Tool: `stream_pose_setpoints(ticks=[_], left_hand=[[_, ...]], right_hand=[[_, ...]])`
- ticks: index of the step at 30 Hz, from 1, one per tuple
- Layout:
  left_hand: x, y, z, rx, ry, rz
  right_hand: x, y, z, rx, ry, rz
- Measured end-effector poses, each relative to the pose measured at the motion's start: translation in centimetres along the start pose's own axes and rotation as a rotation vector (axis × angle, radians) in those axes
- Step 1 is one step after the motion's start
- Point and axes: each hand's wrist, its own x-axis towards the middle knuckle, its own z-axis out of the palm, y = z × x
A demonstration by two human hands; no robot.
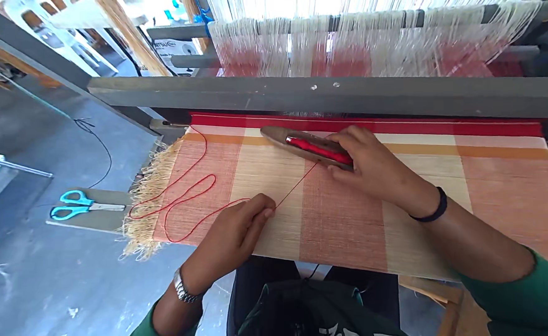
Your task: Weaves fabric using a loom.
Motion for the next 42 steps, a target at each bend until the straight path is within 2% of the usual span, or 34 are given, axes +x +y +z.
stream_pose_setpoints(ticks=[4, 7, 13, 16, 20, 25, 27, 32, 35, 38, 42], left_hand=[[-1.0, -0.7, 0.2, 0.074, 0.048, -0.028], [-0.7, -0.6, 0.8, 0.081, 0.087, 0.036], [0.2, -0.4, 2.9, 0.042, 0.142, 0.101], [0.8, 0.3, 3.7, -0.084, 0.165, 0.156], [1.9, 1.0, 4.5, -0.380, 0.158, 0.280], [3.6, 1.3, 5.6, -0.699, 0.161, 0.341], [4.2, 1.3, 5.8, -0.667, 0.177, 0.308], [6.2, 1.1, 4.0, -0.314, 0.131, 0.229], [7.9, 0.8, 2.7, -0.346, 0.092, 0.270], [9.1, 0.1, 3.1, -0.490, 0.028, 0.279], [9.1, -0.3, 4.3, -0.276, -0.043, 0.305]], right_hand=[[0.1, -0.1, -0.3, 0.008, 0.015, -0.002], [0.1, -0.4, 0.2, -0.023, 0.093, -0.095], [0.4, -0.3, 1.5, -0.181, 0.185, -0.073], [0.3, -0.4, 1.0, -0.149, 0.181, -0.062], [0.0, -0.5, 0.0, -0.072, 0.205, -0.021], [0.1, 0.4, -0.5, 0.036, 0.112, -0.019], [0.1, 0.5, -0.5, 0.027, 0.086, -0.057], [-0.2, 0.1, -0.6, 0.027, 0.071, -0.133], [-0.1, -0.2, -0.3, 0.093, 0.065, -0.069], [-0.1, 0.0, -0.8, 0.215, 0.017, -0.003], [-0.1, 0.1, -2.7, 0.580, -0.232, 0.081]])
